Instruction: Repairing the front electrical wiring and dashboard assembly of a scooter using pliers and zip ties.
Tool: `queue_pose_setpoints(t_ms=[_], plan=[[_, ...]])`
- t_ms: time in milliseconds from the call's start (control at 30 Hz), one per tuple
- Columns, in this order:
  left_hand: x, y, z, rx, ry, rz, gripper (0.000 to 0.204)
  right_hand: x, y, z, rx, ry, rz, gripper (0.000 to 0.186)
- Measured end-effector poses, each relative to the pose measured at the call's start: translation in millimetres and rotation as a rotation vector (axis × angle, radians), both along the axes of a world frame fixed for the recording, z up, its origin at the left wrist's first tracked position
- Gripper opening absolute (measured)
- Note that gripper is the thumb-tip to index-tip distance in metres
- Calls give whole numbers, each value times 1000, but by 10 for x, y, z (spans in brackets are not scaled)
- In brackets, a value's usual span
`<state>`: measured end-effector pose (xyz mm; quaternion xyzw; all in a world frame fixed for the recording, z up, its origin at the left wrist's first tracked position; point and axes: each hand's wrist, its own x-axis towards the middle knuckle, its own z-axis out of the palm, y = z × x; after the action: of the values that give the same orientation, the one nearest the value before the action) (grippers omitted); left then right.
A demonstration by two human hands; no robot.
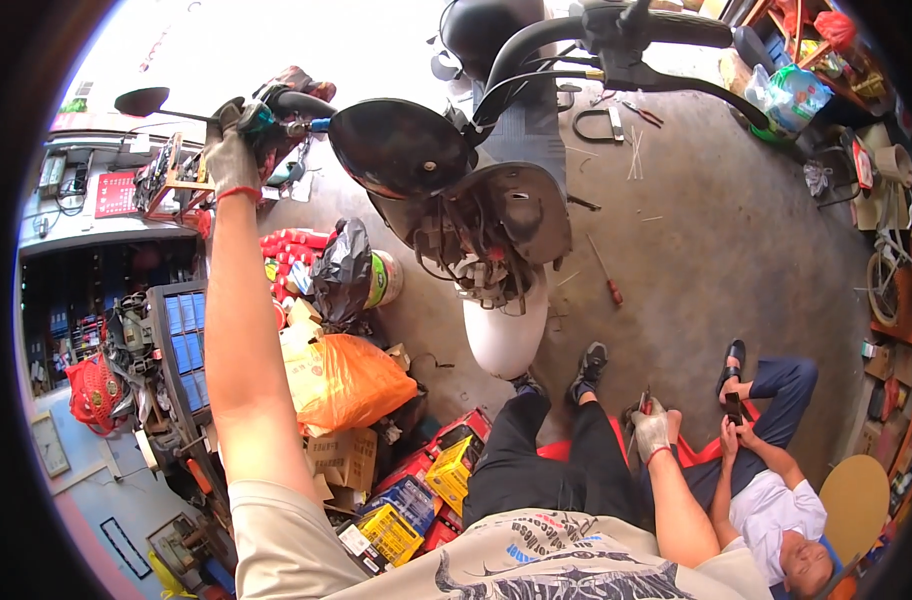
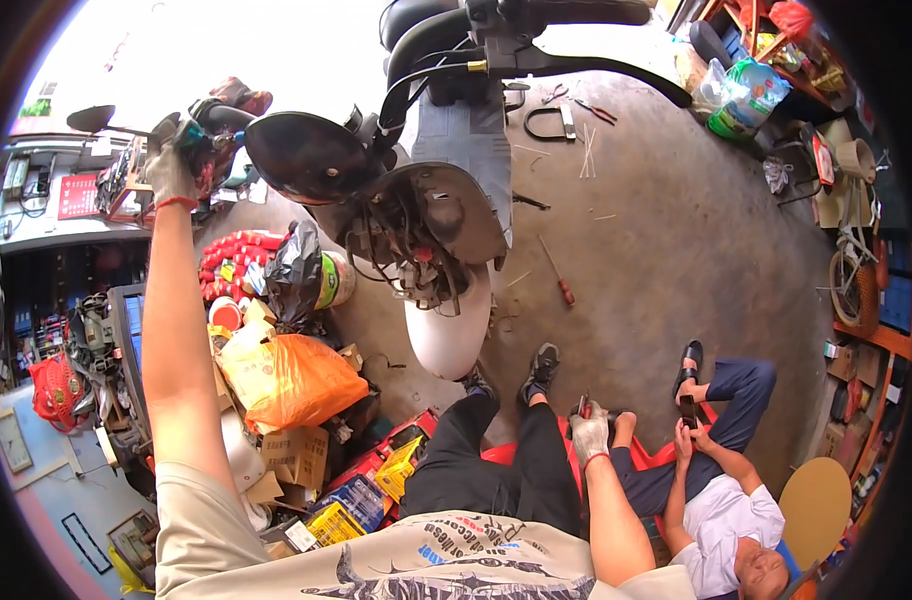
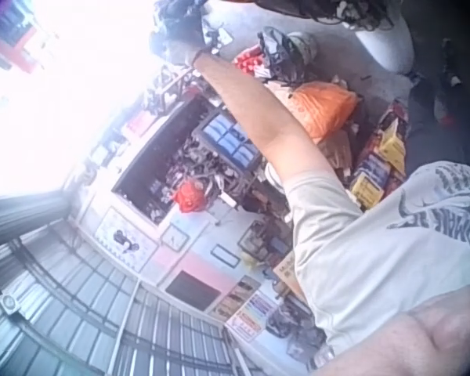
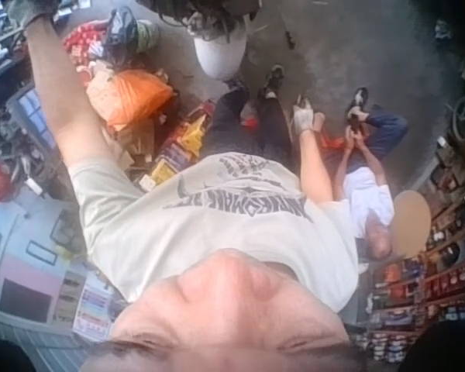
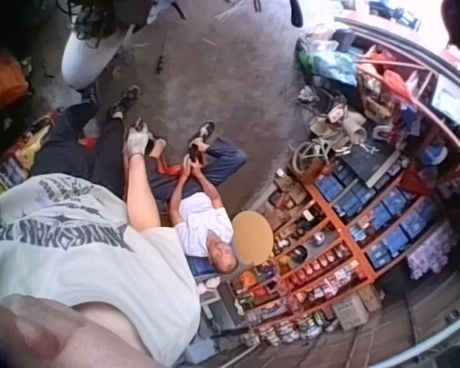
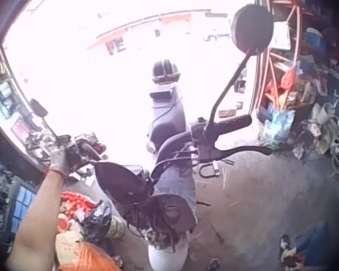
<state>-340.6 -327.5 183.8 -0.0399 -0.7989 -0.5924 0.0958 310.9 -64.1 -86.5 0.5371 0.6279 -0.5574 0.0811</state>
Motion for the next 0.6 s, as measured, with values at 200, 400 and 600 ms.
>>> queue_pose_setpoints(t_ms=[200, 400, 600], plan=[[-364, 92, -186, 166, -170, -189, 39, 95, -429, -274, -270, 18, -273, 16], [-786, 123, -443, 175, -20, -238, 32, -25, -743, -357, -257, -24, -283, 21], [-872, -29, -521, -39, 192, -171, 28, -211, -838, -451, -228, 20, -264, 14]])
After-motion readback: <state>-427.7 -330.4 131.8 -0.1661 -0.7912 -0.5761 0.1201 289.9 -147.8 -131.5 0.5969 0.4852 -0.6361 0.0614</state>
